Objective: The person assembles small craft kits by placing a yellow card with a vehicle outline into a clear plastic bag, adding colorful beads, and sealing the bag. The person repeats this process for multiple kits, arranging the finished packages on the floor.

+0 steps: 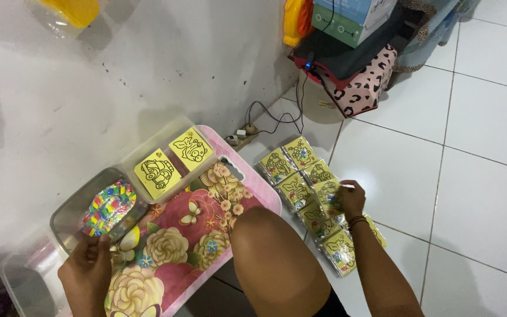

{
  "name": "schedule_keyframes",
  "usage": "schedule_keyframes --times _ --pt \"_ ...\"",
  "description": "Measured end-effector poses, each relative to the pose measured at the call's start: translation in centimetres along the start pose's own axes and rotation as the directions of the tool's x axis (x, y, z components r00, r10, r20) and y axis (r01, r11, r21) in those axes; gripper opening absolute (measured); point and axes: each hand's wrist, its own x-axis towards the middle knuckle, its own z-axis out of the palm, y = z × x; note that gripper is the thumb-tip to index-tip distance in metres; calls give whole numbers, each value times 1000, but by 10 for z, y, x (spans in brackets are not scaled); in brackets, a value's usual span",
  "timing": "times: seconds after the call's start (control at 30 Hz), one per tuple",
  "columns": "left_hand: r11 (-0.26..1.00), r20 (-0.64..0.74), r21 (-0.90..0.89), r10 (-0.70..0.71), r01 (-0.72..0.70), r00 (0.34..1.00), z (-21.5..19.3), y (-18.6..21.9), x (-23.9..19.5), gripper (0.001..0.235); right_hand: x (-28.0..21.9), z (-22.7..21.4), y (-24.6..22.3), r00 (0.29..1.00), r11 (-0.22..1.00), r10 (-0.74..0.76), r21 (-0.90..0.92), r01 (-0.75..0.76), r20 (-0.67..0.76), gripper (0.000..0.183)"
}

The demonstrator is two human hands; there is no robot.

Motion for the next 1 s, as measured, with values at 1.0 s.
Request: schedule_keyframes --times 1.0 --pt "982 85 185 -57 40 995 15 -11 19 34 -17 137 7 767 388 -462 -675 627 446 79"
